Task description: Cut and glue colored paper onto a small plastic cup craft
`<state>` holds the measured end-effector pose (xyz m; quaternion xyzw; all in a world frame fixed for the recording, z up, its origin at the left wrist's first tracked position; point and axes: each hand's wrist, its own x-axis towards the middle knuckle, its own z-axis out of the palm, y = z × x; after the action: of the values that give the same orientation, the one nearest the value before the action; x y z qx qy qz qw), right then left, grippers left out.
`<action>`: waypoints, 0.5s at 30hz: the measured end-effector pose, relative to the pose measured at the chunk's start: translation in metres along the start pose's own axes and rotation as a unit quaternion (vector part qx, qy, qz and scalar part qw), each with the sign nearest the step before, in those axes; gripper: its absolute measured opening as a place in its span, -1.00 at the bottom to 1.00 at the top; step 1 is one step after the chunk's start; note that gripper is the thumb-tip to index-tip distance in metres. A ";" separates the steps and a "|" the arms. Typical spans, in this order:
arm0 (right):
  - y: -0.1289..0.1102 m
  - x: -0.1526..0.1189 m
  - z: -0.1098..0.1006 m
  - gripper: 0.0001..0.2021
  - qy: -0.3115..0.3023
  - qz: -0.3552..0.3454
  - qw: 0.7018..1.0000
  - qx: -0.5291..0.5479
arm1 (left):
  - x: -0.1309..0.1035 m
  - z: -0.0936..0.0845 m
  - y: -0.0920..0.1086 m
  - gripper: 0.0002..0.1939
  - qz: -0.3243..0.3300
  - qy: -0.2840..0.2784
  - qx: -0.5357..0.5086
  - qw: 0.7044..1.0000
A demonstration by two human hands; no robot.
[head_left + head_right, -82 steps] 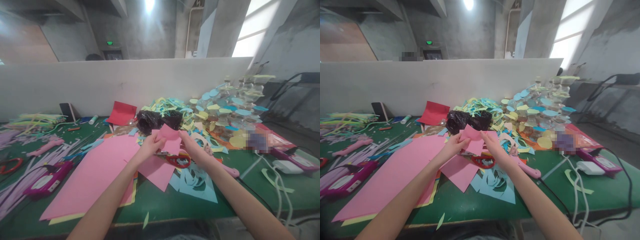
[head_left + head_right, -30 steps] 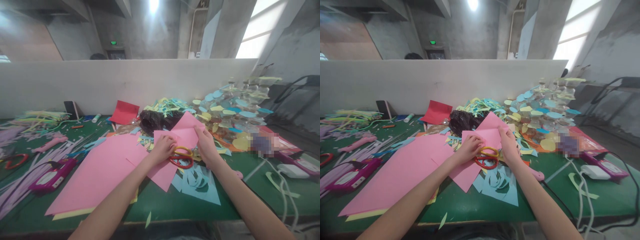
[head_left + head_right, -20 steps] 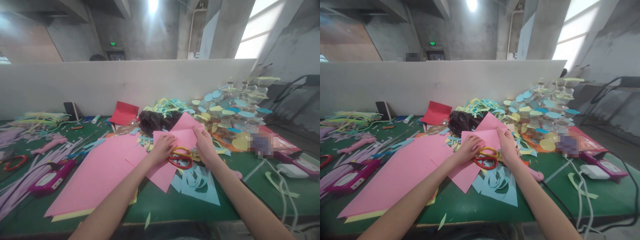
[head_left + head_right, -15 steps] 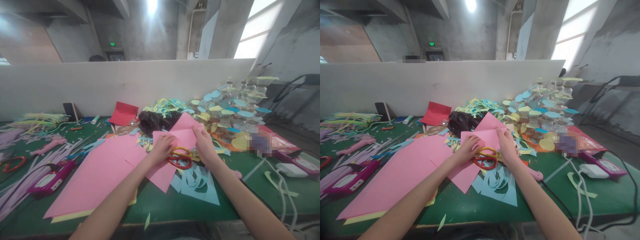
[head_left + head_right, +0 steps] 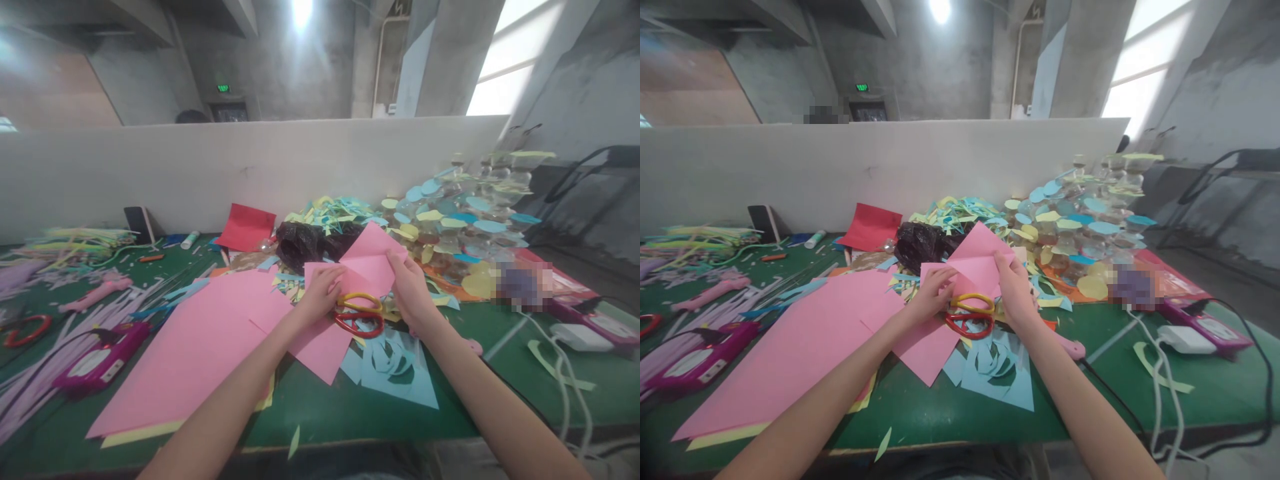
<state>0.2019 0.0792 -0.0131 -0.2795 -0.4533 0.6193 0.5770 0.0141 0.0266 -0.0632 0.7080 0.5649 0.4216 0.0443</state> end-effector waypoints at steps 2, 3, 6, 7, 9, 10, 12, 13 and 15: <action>0.002 0.001 -0.001 -0.64 -0.002 -0.002 1.000 -0.002 | 0.001 -0.001 0.000 -0.66 -0.008 0.009 -0.003 1.000; 0.002 0.002 -0.001 -0.64 -0.003 -0.002 1.000 -0.001 | 0.002 -0.002 0.000 -0.67 -0.011 0.012 -0.003 1.000; 0.003 0.002 -0.001 -0.63 -0.003 -0.003 1.000 -0.003 | 0.004 -0.004 0.000 -0.67 -0.020 0.019 -0.006 1.000; 0.003 0.002 -0.001 -0.63 -0.001 -0.003 1.000 -0.006 | 0.005 -0.005 0.001 -0.67 -0.022 0.021 -0.008 1.000; 0.003 0.002 -0.001 -0.63 0.001 -0.004 1.000 -0.008 | 0.005 -0.006 0.002 -0.67 -0.025 0.026 -0.013 0.999; 0.003 0.002 -0.001 -0.63 0.001 -0.003 1.000 -0.006 | 0.005 -0.006 0.003 -0.68 -0.026 0.028 -0.016 0.999; 0.002 0.001 -0.001 -0.63 -0.001 -0.002 1.000 -0.001 | 0.006 -0.007 0.006 -0.67 -0.026 0.033 -0.021 0.999; 0.001 0.001 -0.001 -0.64 -0.002 -0.001 1.000 0.001 | 0.006 -0.008 0.008 -0.66 -0.027 0.038 -0.024 0.999; 0.001 0.001 -0.001 -0.64 0.000 0.004 1.000 -0.007 | 0.008 -0.011 0.011 -0.64 -0.041 0.059 -0.048 0.996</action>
<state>0.2022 0.0800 -0.0143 -0.2850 -0.4568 0.6182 0.5727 0.0156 0.0249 -0.0461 0.6549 0.5744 0.4872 0.0616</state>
